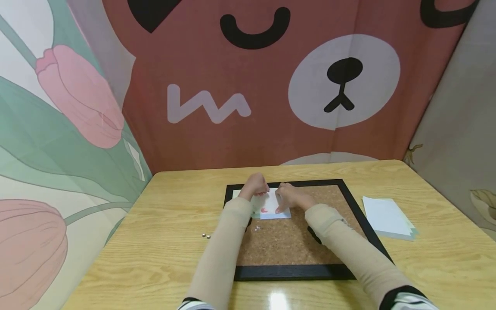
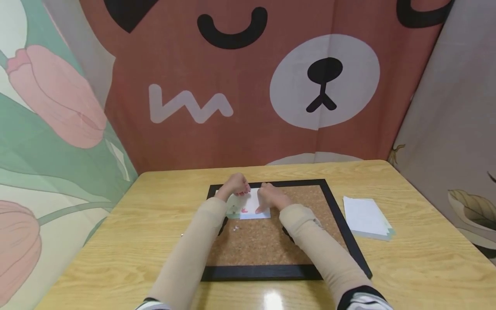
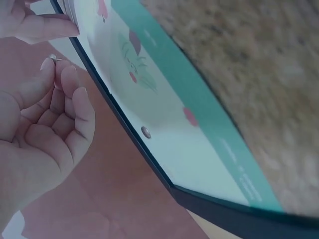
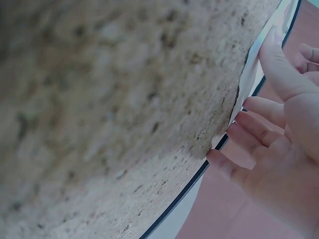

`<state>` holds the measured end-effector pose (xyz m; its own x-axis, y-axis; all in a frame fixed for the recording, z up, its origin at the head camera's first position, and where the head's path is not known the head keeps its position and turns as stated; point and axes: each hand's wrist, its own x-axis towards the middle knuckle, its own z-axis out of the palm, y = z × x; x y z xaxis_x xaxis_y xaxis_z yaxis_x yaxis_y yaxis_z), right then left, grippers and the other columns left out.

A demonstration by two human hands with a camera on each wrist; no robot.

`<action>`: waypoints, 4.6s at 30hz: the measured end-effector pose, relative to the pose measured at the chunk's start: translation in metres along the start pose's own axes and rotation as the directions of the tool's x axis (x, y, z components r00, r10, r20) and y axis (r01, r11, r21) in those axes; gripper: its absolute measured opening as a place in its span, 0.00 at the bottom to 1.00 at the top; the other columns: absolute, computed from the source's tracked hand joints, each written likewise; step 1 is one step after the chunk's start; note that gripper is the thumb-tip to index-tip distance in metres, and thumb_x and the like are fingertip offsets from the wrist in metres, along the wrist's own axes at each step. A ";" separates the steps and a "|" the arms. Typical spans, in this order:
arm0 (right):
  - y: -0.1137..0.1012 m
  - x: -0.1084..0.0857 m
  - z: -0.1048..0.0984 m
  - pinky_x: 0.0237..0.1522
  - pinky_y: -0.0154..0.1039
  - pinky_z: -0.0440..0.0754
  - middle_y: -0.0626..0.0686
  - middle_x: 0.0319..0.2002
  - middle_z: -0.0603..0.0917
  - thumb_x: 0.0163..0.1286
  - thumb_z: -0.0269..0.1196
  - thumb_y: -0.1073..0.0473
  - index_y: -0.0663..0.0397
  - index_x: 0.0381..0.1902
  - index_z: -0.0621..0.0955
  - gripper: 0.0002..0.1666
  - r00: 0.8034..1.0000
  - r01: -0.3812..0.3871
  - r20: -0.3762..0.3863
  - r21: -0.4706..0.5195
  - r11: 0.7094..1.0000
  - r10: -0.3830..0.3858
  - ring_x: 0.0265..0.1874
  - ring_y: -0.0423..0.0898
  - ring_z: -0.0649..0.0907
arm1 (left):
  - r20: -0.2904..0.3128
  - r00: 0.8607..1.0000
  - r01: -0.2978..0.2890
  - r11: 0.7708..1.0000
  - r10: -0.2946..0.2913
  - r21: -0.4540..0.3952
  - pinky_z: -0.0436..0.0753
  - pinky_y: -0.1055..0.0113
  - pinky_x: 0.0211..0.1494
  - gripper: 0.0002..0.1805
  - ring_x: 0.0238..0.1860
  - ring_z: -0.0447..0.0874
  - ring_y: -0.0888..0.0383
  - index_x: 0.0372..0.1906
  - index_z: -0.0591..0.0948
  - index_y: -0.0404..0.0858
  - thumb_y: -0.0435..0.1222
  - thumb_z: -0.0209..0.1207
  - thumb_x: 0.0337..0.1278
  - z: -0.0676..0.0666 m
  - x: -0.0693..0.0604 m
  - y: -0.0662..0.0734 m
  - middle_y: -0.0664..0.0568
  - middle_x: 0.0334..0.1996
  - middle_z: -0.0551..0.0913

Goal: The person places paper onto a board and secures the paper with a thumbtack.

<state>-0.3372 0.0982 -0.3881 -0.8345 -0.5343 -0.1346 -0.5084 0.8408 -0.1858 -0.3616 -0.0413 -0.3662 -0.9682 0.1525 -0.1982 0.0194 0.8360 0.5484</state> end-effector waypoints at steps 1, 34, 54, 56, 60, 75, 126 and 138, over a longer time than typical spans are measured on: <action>0.000 0.000 0.000 0.46 0.46 0.71 0.58 0.47 0.73 0.47 0.70 0.46 0.63 0.49 0.76 0.36 1.000 0.005 -0.002 -0.001 1.000 -0.005 0.47 0.53 0.70 | -0.001 1.000 -0.002 1.000 0.002 0.001 0.71 0.70 0.17 0.06 0.16 0.70 0.59 0.24 0.82 0.32 0.30 0.60 0.51 0.001 0.001 0.001 0.49 0.16 0.76; 0.002 -0.001 -0.001 0.50 0.47 0.68 0.60 0.49 0.72 0.49 0.69 0.47 0.64 0.52 0.75 0.37 1.000 0.022 -0.010 0.023 1.000 -0.022 0.50 0.56 0.69 | 0.016 1.000 0.022 1.000 -0.022 0.021 0.62 0.71 0.13 0.16 0.08 0.59 0.61 0.11 0.73 0.36 0.30 0.59 0.51 0.021 0.015 0.002 0.52 0.06 0.64; 0.000 0.000 -0.001 0.49 0.47 0.68 0.58 0.50 0.70 0.49 0.69 0.47 0.62 0.53 0.74 0.37 1.000 -0.017 0.011 0.032 0.999 0.017 0.51 0.54 0.68 | 0.029 0.998 0.051 0.998 -0.052 0.029 0.61 0.71 0.12 0.20 0.07 0.56 0.61 0.09 0.68 0.38 0.32 0.57 0.54 0.020 0.012 0.003 0.53 0.05 0.60; 0.001 0.000 0.000 0.49 0.46 0.68 0.58 0.50 0.70 0.49 0.69 0.47 0.62 0.53 0.74 0.37 1.000 -0.019 0.012 0.032 0.999 0.018 0.51 0.54 0.68 | 0.030 0.998 0.056 0.998 -0.057 0.023 0.61 0.70 0.12 0.19 0.07 0.57 0.61 0.09 0.69 0.37 0.32 0.57 0.54 0.021 0.013 0.003 0.53 0.05 0.60; 0.001 0.000 0.000 0.49 0.47 0.69 0.58 0.50 0.70 0.49 0.69 0.47 0.61 0.53 0.74 0.37 1.000 -0.017 0.008 0.026 1.000 0.017 0.51 0.54 0.68 | 0.038 0.995 0.090 0.996 -0.090 0.010 0.63 0.70 0.13 0.18 0.08 0.59 0.60 0.11 0.70 0.36 0.32 0.57 0.54 0.023 0.020 0.002 0.51 0.08 0.64; 0.000 0.000 0.000 0.49 0.46 0.68 0.58 0.50 0.70 0.48 0.69 0.47 0.61 0.54 0.74 0.38 0.999 -0.030 0.012 0.037 0.999 0.030 0.51 0.54 0.68 | 0.040 0.992 0.118 0.993 -0.117 -0.013 0.63 0.70 0.13 0.06 0.09 0.61 0.59 0.26 0.75 0.31 0.30 0.57 0.53 0.025 0.021 0.003 0.44 0.23 0.75; 0.003 0.001 0.002 0.46 0.46 0.71 0.56 0.50 0.70 0.49 0.68 0.44 0.58 0.54 0.74 0.38 0.999 -0.037 0.027 0.028 0.999 0.036 0.49 0.52 0.69 | 0.037 0.984 -0.171 0.880 0.172 0.444 0.74 0.66 0.32 0.14 0.22 0.64 0.61 0.36 0.81 0.37 0.41 0.66 0.44 0.013 -0.012 -0.003 0.53 0.26 0.77; 0.002 -0.001 0.002 0.47 0.47 0.71 0.57 0.50 0.71 0.49 0.69 0.46 0.60 0.54 0.74 0.37 1.000 -0.021 0.020 0.057 0.998 0.020 0.50 0.54 0.68 | 0.069 0.994 -0.113 0.791 0.090 0.601 0.77 0.62 0.36 0.23 0.34 0.74 0.57 0.40 0.80 0.42 0.47 0.70 0.35 0.017 -0.015 0.009 0.52 0.34 0.79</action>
<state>-0.3371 0.1005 -0.3898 -0.8404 -0.5187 -0.1574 -0.4773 0.8458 -0.2384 -0.3425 -0.0273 -0.3723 -0.9431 0.2630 -0.2033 0.2748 0.9610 -0.0315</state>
